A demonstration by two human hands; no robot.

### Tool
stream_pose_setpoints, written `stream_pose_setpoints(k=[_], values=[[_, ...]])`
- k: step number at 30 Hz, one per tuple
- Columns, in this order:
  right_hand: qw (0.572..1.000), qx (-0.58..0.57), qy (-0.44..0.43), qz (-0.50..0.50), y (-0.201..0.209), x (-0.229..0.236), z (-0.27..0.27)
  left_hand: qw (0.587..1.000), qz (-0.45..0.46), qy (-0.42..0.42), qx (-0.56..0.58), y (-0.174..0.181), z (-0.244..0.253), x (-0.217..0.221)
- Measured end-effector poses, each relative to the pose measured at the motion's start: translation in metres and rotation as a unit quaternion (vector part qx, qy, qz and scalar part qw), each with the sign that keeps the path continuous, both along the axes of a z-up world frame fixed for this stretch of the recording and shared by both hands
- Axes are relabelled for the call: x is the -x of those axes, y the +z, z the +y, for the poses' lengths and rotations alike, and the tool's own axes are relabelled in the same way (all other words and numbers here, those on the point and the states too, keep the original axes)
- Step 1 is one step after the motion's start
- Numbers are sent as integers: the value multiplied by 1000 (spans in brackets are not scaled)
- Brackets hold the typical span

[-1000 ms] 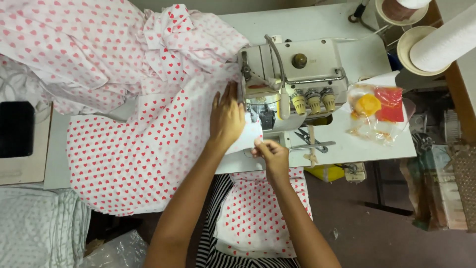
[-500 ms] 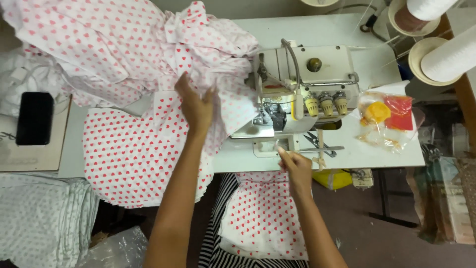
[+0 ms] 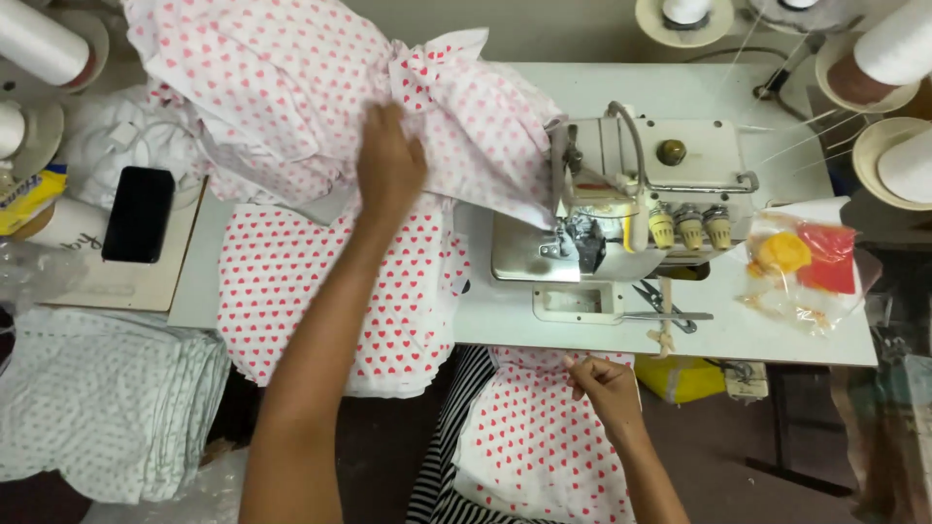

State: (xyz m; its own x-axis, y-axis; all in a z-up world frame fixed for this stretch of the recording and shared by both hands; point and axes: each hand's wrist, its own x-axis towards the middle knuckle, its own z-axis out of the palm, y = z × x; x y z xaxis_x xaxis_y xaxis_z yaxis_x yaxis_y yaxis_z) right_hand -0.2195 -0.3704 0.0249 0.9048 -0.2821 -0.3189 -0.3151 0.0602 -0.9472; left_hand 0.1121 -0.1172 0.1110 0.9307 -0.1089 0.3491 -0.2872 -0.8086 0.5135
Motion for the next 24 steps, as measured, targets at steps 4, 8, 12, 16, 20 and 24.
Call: stream_pose_setpoints(k=[4, 8, 12, 16, 20, 24], values=[[999, 29, 16, 7, -1, 7, -4, 984, 86, -37, -153, -116, 7, 79], [996, 69, 58, 24, -5, -24, 24, 997, 32, -35, 54, -132, 29, 79], [958, 194, 175, -118, 8, -89, 110, 957, 189, 121, 186, -139, 32, 71], [847, 470, 160, -191, 30, -137, 209, 895, 39, 202, 395, -172, 63, 55], [790, 537, 199, -219, 7, -123, 243, 748, -96, 271, 599, -62, 112, 113], [935, 22, 248, -251, 33, -107, 238, 824, -124, 125, 538, 20, 110, 125]])
